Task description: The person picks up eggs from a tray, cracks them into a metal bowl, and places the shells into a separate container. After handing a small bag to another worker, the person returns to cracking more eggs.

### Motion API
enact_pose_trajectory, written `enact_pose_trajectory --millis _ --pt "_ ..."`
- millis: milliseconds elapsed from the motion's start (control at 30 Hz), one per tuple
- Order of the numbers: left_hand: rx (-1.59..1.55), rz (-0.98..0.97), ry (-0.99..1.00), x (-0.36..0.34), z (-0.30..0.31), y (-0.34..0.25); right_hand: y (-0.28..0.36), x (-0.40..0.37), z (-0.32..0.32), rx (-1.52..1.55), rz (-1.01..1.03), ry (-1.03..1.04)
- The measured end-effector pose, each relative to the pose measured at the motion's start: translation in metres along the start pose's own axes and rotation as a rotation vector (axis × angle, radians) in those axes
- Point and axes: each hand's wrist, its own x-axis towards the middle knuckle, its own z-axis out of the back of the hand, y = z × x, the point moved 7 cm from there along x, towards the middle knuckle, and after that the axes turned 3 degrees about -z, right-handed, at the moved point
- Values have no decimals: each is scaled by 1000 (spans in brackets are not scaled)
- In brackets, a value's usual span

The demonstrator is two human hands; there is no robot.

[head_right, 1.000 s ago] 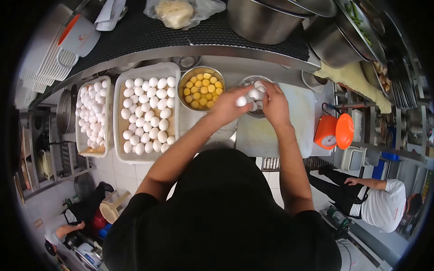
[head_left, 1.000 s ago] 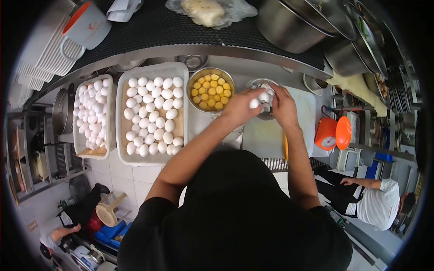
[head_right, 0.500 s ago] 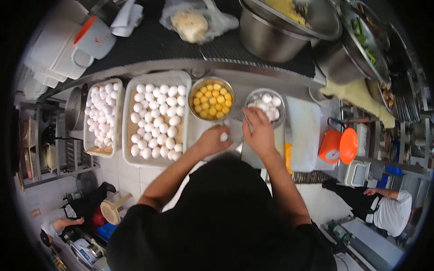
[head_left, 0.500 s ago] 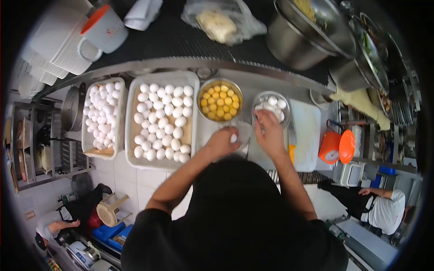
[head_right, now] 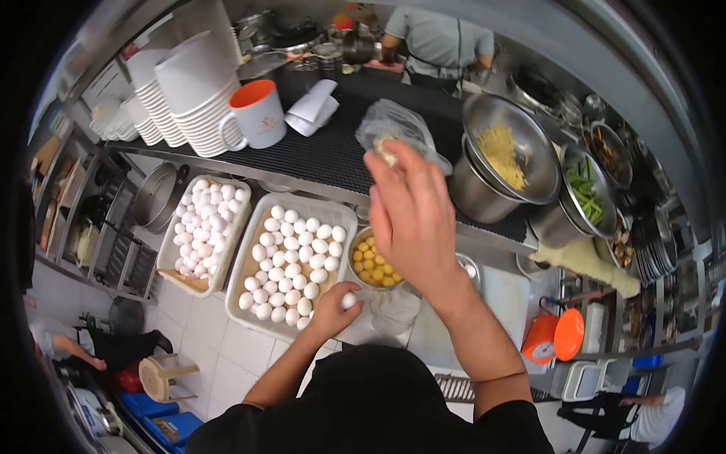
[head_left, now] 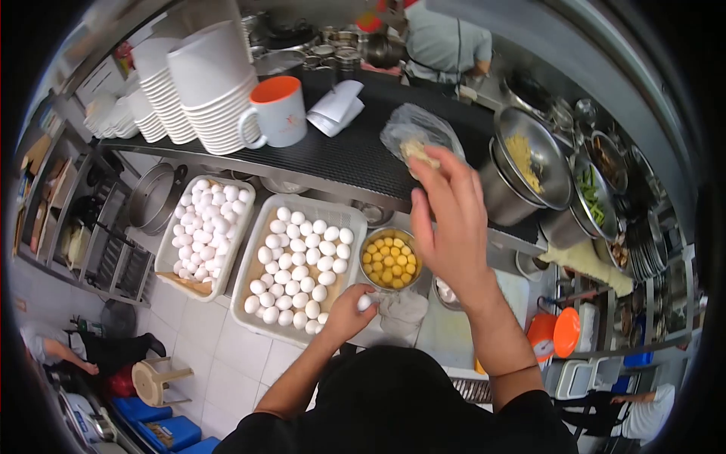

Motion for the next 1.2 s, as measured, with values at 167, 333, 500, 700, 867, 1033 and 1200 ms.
enact_pose_trajectory --millis 167,333,500,700,867,1033,1200 --pt "26 94 -209 -26 48 28 -37 27 -45 -333 -179 45" --pt "90 160 -334 -57 78 70 -70 35 -62 -288 -481 295" --pt "73 268 -455 -90 94 102 -86 33 -66 -308 -390 270" --pt "-110 192 -491 -71 99 81 -87 24 -74 -229 -306 248" --pt "-417 59 -415 -36 110 26 -85 20 -71 -80 -234 155" --pt "-559 -84 -321 -3 147 -86 -29 20 -61 49 -112 157" --pt "-403 -140 -296 6 178 -128 59 0 -73 314 71 423"
